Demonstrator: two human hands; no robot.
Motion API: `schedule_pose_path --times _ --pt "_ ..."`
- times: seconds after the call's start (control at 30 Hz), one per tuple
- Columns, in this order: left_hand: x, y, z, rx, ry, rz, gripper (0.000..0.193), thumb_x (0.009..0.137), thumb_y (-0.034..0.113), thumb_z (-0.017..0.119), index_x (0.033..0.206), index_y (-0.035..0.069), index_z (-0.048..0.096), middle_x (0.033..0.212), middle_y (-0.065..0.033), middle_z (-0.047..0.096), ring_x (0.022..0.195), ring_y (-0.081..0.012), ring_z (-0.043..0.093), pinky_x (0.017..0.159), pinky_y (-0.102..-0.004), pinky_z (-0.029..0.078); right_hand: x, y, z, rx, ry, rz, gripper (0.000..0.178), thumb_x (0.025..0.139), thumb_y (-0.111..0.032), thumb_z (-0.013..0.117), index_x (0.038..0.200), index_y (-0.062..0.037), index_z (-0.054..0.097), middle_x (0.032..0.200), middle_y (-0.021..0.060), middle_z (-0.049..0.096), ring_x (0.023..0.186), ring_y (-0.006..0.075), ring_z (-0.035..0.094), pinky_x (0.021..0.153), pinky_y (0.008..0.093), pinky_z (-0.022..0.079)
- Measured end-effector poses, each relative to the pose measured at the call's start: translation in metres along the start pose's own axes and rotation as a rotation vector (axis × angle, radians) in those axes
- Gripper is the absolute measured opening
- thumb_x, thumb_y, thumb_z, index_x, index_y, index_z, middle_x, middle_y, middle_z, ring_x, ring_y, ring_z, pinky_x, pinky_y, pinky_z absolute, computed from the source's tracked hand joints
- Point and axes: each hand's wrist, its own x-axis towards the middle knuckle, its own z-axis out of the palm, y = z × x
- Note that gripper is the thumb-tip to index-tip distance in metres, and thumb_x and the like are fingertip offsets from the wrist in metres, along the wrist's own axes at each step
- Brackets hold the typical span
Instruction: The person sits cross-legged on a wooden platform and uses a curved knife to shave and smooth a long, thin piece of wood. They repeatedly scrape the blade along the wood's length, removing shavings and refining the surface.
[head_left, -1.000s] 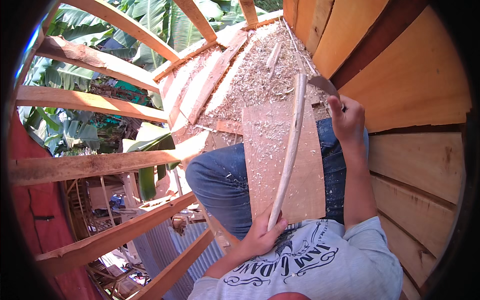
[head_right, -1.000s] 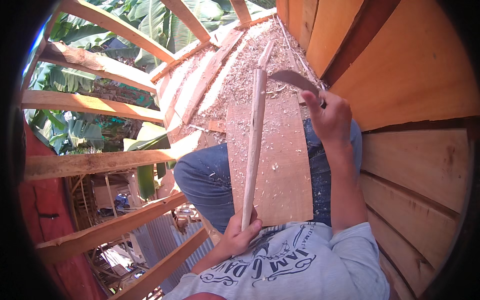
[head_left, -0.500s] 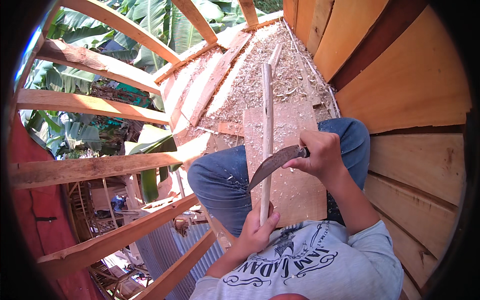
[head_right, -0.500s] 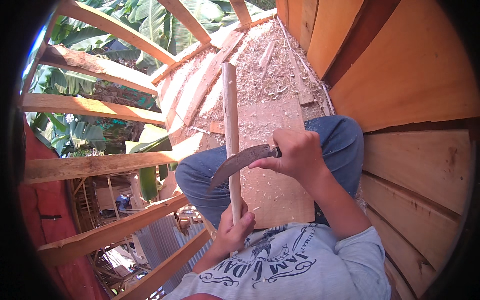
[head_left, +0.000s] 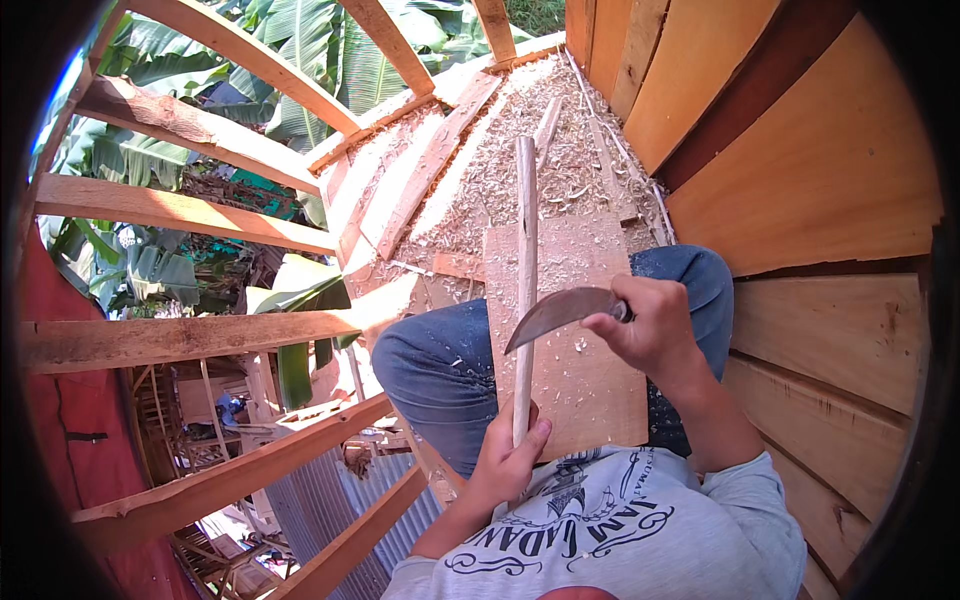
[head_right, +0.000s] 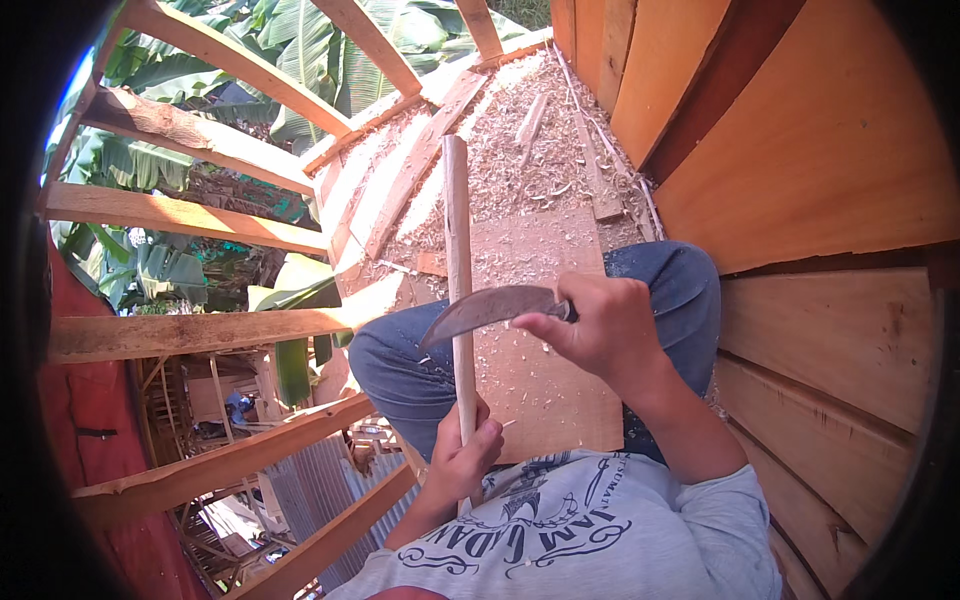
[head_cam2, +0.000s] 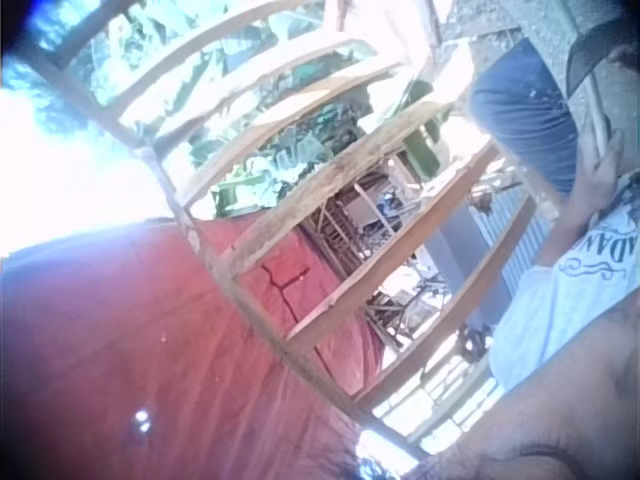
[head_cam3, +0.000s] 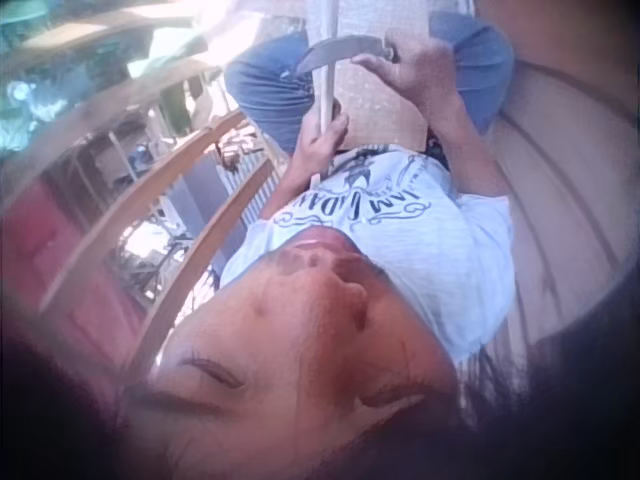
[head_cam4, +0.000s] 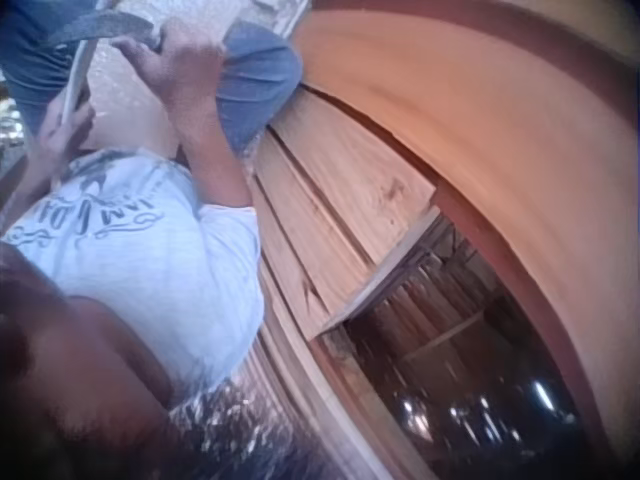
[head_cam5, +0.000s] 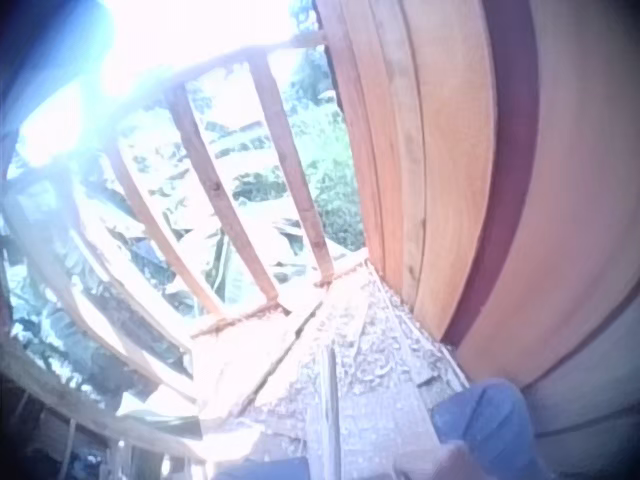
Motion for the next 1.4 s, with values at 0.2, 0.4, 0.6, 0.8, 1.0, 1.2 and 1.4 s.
schedule_pose_path --times 0.2,0.4,0.6,0.8,1.0,1.2,1.4 --pt "-0.001 0.005 0.006 0.132 0.024 0.020 0.017 0.093 0.014 0.050 0.087 0.007 0.036 0.064 0.0038 0.035 0.049 -0.0030 0.033 0.041 -0.0199 0.025 0.006 0.015 0.017 -0.092 0.034 -0.147 0.070 0.064 -0.074 0.061 0.052 -0.0065 0.044 0.048 0.0091 0.047 0.044 0.0265 0.054 0.041 0.0334 0.040" --pt "0.000 0.007 0.007 0.179 0.068 -0.043 0.015 0.092 0.013 0.052 0.091 0.003 0.042 0.067 -0.0003 0.038 0.060 -0.0076 0.037 0.053 -0.0249 0.032 0.027 0.025 0.019 -0.115 0.127 -0.167 0.071 0.067 -0.074 0.060 0.053 -0.0057 0.047 0.048 0.0113 0.047 0.045 0.0287 0.054 0.041 0.0367 0.040" --pt "-0.011 0.004 0.014 0.346 -0.117 0.055 0.017 0.091 0.012 0.054 0.098 -0.001 0.045 0.071 -0.0043 0.043 0.067 -0.0108 0.040 0.060 -0.0279 0.037 0.054 0.067 -0.023 -0.010 0.251 0.301 0.066 0.086 -0.060 0.053 0.064 0.0026 0.056 0.049 0.0171 0.046 0.045 0.0292 0.049 0.045 0.0374 0.037" --pt "-0.006 0.015 0.011 0.268 -0.173 0.050 0.015 0.091 0.013 0.054 0.094 0.001 0.045 0.071 -0.0004 0.040 0.067 -0.0099 0.039 0.060 -0.0265 0.036 0.015 0.049 -0.019 0.221 0.254 0.317 0.060 0.091 -0.051 0.052 0.066 0.0032 0.055 0.047 0.0133 0.040 0.047 0.0138 0.038 0.044 0.0336 0.031" --pt "-0.002 0.005 -0.010 -0.206 -0.316 -0.036 0.027 0.094 0.021 0.052 0.083 0.007 0.032 0.056 0.0030 0.035 0.042 -0.0040 0.030 0.040 -0.0208 0.021 -0.009 0.022 -0.008 0.215 0.129 0.079 0.055 0.085 -0.052 0.059 0.065 -0.0012 0.051 0.051 0.0105 0.046 0.044 0.0251 0.047 0.044 0.0341 0.035" --pt "-0.009 -0.003 0.001 -0.026 -0.304 0.016 0.022 0.093 0.019 0.053 0.084 0.007 0.037 0.067 0.0031 0.034 0.055 -0.0037 0.033 0.047 -0.0208 0.027 -0.004 0.038 -0.007 -0.034 0.109 -0.222 0.057 0.078 -0.058 0.062 0.062 -0.0045 0.050 0.055 0.0102 0.048 0.050 0.0278 0.055 0.046 0.0335 0.041" --pt "-0.009 -0.004 0.008 -0.078 -0.305 -0.058 0.025 0.093 0.023 0.054 0.086 0.006 0.037 0.066 0.0026 0.035 0.055 -0.0048 0.033 0.048 -0.0214 0.027 -0.011 0.038 -0.009 0.141 0.176 -0.064 0.058 0.078 -0.058 0.062 0.060 -0.0042 0.049 0.052 0.0101 0.046 0.048 0.0279 0.053 0.045 0.0341 0.041"
